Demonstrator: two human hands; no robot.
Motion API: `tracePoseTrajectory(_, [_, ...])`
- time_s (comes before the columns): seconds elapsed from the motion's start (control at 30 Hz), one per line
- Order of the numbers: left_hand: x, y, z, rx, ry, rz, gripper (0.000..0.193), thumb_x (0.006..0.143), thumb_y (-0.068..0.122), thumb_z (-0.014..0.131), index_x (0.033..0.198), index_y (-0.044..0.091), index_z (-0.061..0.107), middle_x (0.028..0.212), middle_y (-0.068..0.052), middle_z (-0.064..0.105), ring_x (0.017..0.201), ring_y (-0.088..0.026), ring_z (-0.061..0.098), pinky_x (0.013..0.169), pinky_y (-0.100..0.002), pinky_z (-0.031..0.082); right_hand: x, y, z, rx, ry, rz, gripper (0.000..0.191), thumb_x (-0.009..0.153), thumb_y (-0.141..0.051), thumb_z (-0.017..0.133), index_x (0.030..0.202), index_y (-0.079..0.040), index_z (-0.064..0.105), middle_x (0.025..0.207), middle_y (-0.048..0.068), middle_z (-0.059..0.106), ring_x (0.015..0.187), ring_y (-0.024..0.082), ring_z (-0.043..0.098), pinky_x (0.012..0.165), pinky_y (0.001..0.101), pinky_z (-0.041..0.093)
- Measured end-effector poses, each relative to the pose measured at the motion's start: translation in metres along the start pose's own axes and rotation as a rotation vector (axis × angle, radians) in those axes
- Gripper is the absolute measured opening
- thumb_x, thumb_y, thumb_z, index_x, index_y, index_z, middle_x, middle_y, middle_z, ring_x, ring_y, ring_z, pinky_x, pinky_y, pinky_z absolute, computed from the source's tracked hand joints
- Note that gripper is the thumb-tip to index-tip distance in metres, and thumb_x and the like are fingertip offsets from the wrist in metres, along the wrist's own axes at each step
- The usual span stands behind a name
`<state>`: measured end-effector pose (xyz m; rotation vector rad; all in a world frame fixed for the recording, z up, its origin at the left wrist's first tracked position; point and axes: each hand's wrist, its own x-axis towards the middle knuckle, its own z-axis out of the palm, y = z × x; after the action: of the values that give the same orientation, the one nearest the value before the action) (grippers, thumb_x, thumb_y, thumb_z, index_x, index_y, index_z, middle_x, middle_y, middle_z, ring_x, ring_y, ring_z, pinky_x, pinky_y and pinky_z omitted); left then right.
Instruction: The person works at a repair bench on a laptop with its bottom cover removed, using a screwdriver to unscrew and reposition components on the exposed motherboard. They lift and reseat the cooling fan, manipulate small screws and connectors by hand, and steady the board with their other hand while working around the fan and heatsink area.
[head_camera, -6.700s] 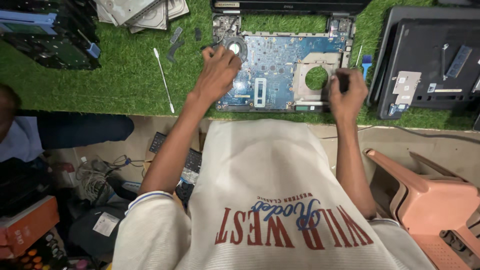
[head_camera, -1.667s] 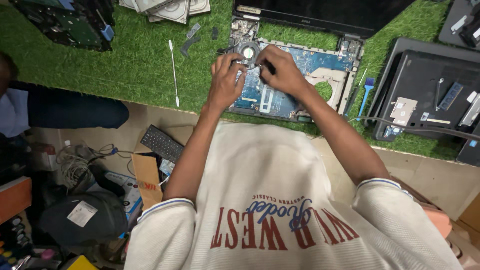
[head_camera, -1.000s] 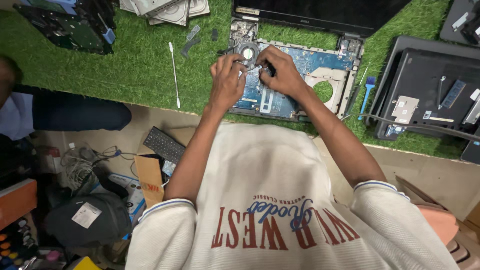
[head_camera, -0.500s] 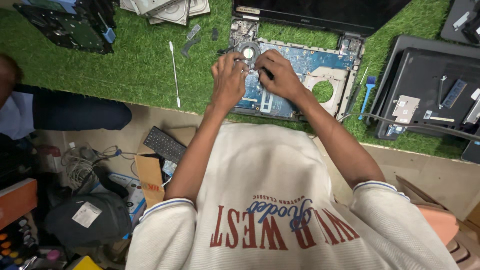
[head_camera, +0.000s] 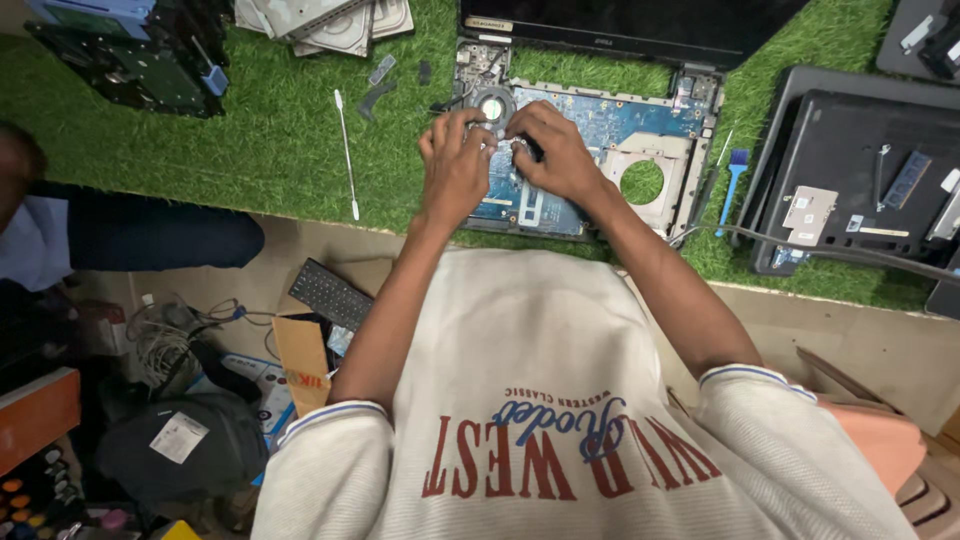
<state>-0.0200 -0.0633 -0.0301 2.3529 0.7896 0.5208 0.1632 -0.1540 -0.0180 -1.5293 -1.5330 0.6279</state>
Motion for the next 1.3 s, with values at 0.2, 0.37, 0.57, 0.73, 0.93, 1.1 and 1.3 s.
tracePoseTrajectory(0.2, [0.001,0.005,0.003,0.052,0.036,-0.024,0.017,0.087,0.005,0.070,0.102,0.011,0.065,0.133,-0.009,0.054,0.130,-0.033,0.046,0.106,-0.054,0.029,0.001,0.002,0.000,-0.023,-0.005,-0.002,0.020,0.083,0.000,0.065,0.103,0.000,0.065,0.107,0.014,0.067,0.106,0.034,0.064,0.094,0.0422,0.053])
tracePoseTrajectory(0.37, [0.001,0.005,0.005,0.066,0.009,-0.031,0.016,0.088,0.006,0.070,0.103,0.009,0.065,0.134,-0.009,0.053,0.130,-0.034,0.044,0.104,-0.055,0.029,0.000,0.002,0.000,-0.009,-0.004,-0.013,0.021,0.084,-0.001,0.067,0.104,-0.001,0.064,0.108,0.014,0.066,0.108,0.034,0.064,0.096,0.0427,0.053])
tracePoseTrajectory(0.57, [0.002,0.004,0.005,0.064,-0.012,-0.050,0.016,0.088,0.005,0.072,0.102,0.010,0.066,0.134,-0.008,0.053,0.132,-0.034,0.042,0.103,-0.056,0.028,0.001,0.002,0.001,-0.006,-0.015,-0.022,0.023,0.083,-0.003,0.068,0.106,-0.001,0.063,0.108,0.015,0.065,0.107,0.035,0.062,0.095,0.0429,0.052])
tracePoseTrajectory(0.73, [0.004,0.009,0.008,0.073,-0.014,-0.074,0.018,0.086,0.006,0.074,0.101,0.011,0.067,0.132,-0.007,0.053,0.132,-0.034,0.042,0.103,-0.058,0.029,0.001,0.001,0.002,-0.032,-0.026,-0.005,0.023,0.083,-0.003,0.065,0.106,0.000,0.062,0.106,0.015,0.061,0.105,0.036,0.059,0.093,0.0434,0.051])
tracePoseTrajectory(0.93, [0.005,0.004,0.000,-0.173,0.070,-0.106,0.030,0.084,-0.002,0.069,0.111,0.009,0.066,0.130,-0.010,0.056,0.129,-0.035,0.048,0.102,-0.051,0.035,0.002,-0.006,-0.002,-0.060,-0.047,-0.040,0.022,0.084,-0.001,0.063,0.106,-0.001,0.063,0.109,0.015,0.061,0.107,0.035,0.059,0.096,0.0433,0.051])
tracePoseTrajectory(1.1, [-0.001,-0.001,0.003,-0.246,0.213,-0.058,0.035,0.090,-0.011,0.059,0.120,0.007,0.062,0.128,-0.013,0.059,0.125,-0.034,0.054,0.108,-0.048,0.042,0.001,-0.009,-0.002,-0.205,-0.131,-0.215,0.016,0.084,-0.008,0.070,0.100,-0.003,0.066,0.103,0.013,0.060,0.100,0.034,0.057,0.089,0.0454,0.048])
tracePoseTrajectory(1.3, [-0.007,-0.019,0.024,-0.260,0.207,-0.078,0.037,0.089,-0.011,0.053,0.121,0.004,0.061,0.129,-0.017,0.058,0.126,-0.038,0.053,0.111,-0.047,0.040,0.003,0.010,0.010,-0.344,-0.246,-0.382,0.015,0.078,-0.015,0.072,0.085,-0.007,0.062,0.092,0.010,0.058,0.092,0.031,0.057,0.077,0.0471,0.043])
